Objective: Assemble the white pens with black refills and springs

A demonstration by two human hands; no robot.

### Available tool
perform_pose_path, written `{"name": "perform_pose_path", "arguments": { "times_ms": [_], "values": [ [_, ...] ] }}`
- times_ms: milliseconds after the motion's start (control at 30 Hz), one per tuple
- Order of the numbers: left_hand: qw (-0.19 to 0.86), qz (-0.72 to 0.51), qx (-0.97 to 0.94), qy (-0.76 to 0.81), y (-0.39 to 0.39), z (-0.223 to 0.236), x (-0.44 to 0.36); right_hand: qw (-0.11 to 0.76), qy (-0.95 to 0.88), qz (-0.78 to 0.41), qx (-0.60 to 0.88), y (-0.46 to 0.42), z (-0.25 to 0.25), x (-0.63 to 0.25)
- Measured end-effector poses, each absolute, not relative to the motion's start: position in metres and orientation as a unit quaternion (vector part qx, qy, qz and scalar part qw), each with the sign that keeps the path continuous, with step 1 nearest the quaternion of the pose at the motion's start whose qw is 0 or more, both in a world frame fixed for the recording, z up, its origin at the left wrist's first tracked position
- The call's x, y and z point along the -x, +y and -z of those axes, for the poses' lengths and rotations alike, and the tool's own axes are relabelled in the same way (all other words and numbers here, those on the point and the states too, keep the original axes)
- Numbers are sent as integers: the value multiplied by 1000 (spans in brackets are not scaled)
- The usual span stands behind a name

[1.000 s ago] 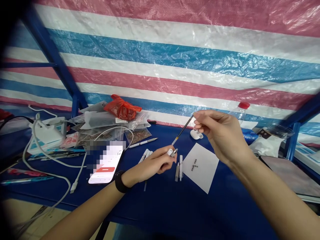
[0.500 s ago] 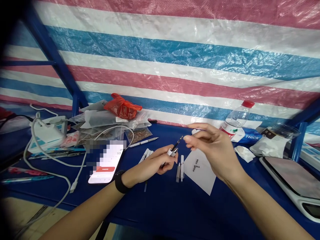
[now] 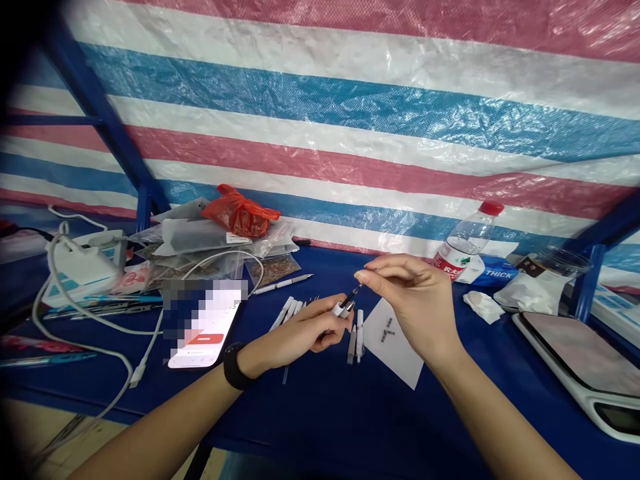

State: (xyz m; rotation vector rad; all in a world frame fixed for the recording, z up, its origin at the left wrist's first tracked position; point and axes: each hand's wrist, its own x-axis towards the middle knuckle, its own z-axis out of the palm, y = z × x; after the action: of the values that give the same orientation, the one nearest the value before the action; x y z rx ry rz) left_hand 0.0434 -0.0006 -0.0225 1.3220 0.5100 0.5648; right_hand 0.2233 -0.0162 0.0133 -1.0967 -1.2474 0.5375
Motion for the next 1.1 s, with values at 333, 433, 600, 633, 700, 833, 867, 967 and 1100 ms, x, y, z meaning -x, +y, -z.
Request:
{"name": "perform_pose_path", "arguments": {
  "times_ms": [333,433,600,633,700,833,867,967,1100],
  "values": [
    [710,-245,-615,238,1,24,-43,628,-590,-182,474,-16,-21,-220],
    [713,-247,-613,233,1,24,-43,630,-585,-188,475,-14,-23,-220],
    [715,-248,-610,232,1,22,-42,597,-616,-206,471,-13,-21,-220],
    [716,-246,-610,234,1,21,-42,597,-616,-205,471,-13,-21,-220],
    [716,-241,-609,240,1,21,-41,607,-607,-206,469,-13,-20,-219],
    [714,-240,-611,243,2,21,-40,644,-580,-197,458,-11,-20,-222],
    [714,-242,-611,241,2,22,-40,648,-578,-194,456,-11,-20,-224],
    [713,-245,-612,238,2,21,-40,637,-587,-193,461,-11,-21,-224],
    [709,-244,-617,237,2,20,-40,614,-602,-202,468,-13,-20,-219]
  ]
}}
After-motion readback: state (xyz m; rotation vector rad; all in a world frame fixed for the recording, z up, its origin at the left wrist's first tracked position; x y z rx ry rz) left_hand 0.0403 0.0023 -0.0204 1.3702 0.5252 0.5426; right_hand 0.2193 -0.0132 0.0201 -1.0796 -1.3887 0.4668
